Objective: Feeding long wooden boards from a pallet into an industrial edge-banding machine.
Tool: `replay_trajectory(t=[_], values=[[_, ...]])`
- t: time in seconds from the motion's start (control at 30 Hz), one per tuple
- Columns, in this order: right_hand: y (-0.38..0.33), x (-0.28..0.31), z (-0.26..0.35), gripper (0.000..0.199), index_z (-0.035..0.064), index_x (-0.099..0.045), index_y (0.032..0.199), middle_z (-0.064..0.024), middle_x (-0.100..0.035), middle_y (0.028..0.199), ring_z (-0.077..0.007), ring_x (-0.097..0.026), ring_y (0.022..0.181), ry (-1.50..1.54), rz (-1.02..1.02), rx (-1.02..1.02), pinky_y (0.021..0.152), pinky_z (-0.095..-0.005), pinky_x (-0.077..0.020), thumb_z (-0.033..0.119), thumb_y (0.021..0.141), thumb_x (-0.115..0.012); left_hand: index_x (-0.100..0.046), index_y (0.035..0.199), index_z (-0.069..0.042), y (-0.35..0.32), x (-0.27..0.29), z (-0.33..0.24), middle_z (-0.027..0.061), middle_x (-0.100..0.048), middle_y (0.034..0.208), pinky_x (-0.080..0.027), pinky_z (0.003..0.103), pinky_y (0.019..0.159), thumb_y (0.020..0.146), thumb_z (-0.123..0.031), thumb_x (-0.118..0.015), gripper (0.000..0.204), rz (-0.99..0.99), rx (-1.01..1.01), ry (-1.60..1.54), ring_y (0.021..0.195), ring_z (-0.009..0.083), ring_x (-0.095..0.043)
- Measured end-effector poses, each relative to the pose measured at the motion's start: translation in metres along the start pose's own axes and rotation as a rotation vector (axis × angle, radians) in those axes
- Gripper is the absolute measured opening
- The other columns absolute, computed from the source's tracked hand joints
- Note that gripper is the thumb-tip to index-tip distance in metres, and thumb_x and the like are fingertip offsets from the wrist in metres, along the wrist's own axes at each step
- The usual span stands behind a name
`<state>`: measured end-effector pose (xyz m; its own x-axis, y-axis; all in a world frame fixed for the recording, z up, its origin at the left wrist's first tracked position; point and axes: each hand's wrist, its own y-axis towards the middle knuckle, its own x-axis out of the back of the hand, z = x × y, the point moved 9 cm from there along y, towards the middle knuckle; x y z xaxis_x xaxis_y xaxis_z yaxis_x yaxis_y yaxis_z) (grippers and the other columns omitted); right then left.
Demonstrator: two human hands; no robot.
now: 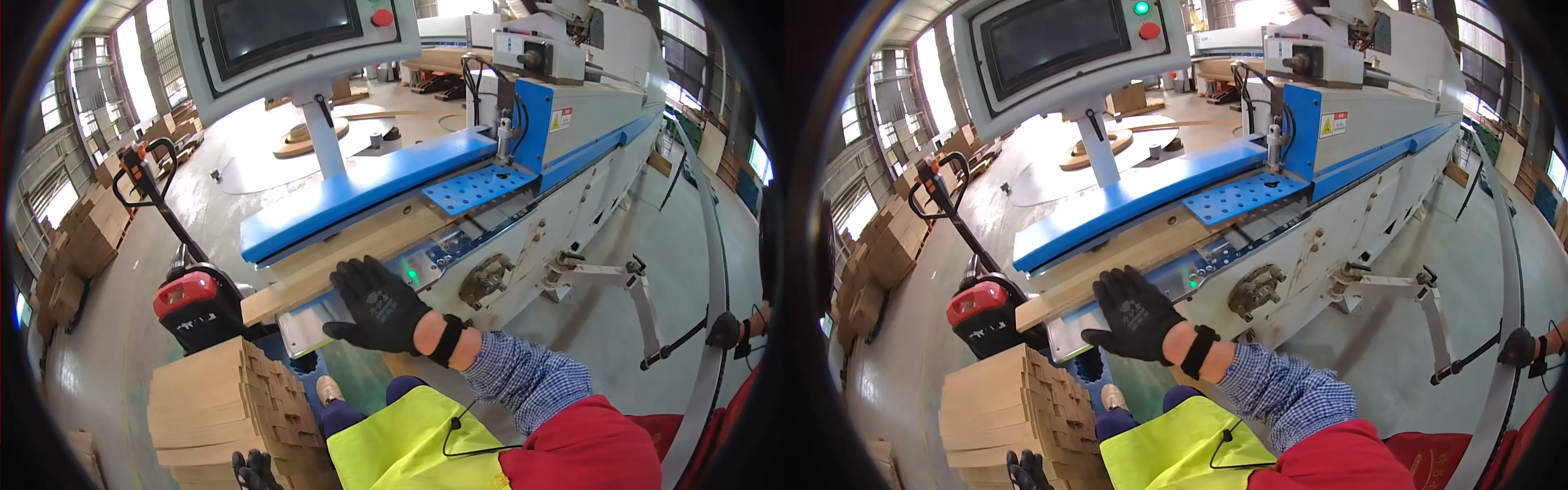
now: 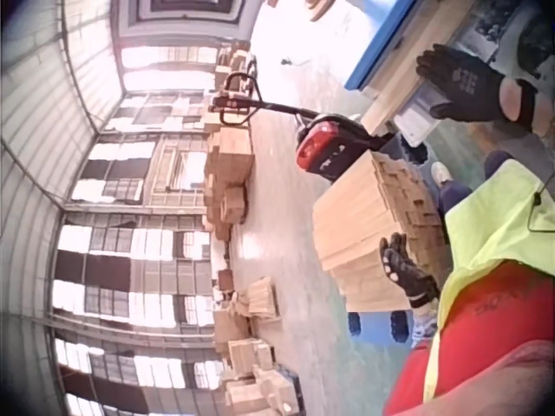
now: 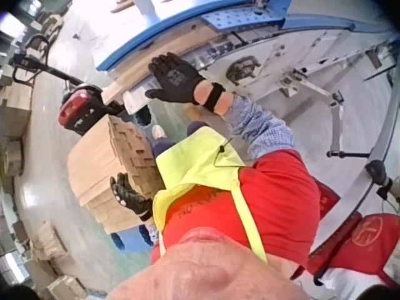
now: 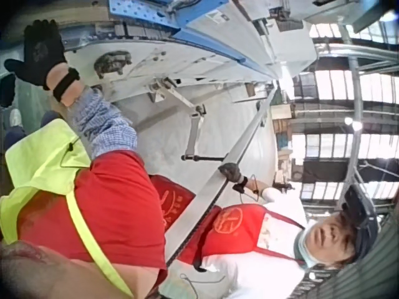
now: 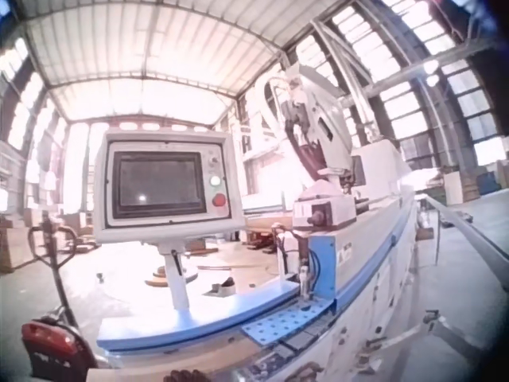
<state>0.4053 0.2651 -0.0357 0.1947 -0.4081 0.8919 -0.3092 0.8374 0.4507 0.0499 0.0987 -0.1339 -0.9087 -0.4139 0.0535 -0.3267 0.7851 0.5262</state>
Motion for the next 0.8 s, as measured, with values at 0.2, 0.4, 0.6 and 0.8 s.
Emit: replay_trajectory(t=[0.2, 0.4, 0.6, 0.8], values=[[-0.015, 0.011, -0.063, 0.08, -0.008, -0.049, 0.138, -0.028, -0.05, 0.143, -0.0418, -0.044, 0.137, 0.042, -0.103, 0.012, 0.12, -0.0486, -0.0259, 0.059, 0.094, -0.055, -0.059, 0.124, 0.014, 0.009, 0.004, 0.024, 0.0278, -0.066, 0.117, -0.055, 0.046, 0.099, 0.106, -0.036, -0.035, 0.058, -0.042, -0.031, 0.301, 0.115, 0.0372, -0.062], [-0.034, 0.018, -0.069, 0.048, 0.0012, -0.056, 0.133, -0.0241, -0.054, 0.139, -0.0418, -0.051, 0.13, -0.236, -0.149, 0.181, 0.114, -0.0551, -0.0334, 0.031, 0.096, -0.062, -0.061, 0.12, 0.009, 0.006, 0.029, 0.041, 0.0155, -0.061, 0.127, -0.056, 0.04, 0.095, 0.1, -0.009, -0.053, 0.029, -0.294, 0.336, -0.12, 0.105, 0.0283, -0.067], [-0.025, 0.021, -0.063, 0.044, -0.0004, -0.056, 0.132, -0.0206, -0.056, 0.137, -0.0377, -0.052, 0.13, -0.209, -0.137, 0.151, 0.113, -0.053, -0.037, 0.016, 0.092, -0.061, -0.053, 0.131, 0.0, -0.042, 0.151, 0.131, 0.0091, -0.069, 0.112, -0.056, 0.031, 0.085, 0.102, -0.014, -0.058, 0.033, -0.723, 0.407, -0.003, 0.101, 0.0183, -0.067], [-0.019, 0.02, -0.061, 0.026, -0.0006, -0.063, 0.114, -0.017, -0.059, 0.131, -0.0336, -0.058, 0.122, -0.339, -0.233, 0.193, 0.107, -0.0527, -0.0433, 0.008, 0.09, -0.064, -0.054, 0.132, -0.01, -0.018, 0.153, 0.177, 0.0066, -0.062, 0.091, -0.045, 0.026, 0.07, 0.096, -0.036, -0.067, 0.045, -0.705, 0.665, -0.012, 0.081, 0.0156, -0.059]])
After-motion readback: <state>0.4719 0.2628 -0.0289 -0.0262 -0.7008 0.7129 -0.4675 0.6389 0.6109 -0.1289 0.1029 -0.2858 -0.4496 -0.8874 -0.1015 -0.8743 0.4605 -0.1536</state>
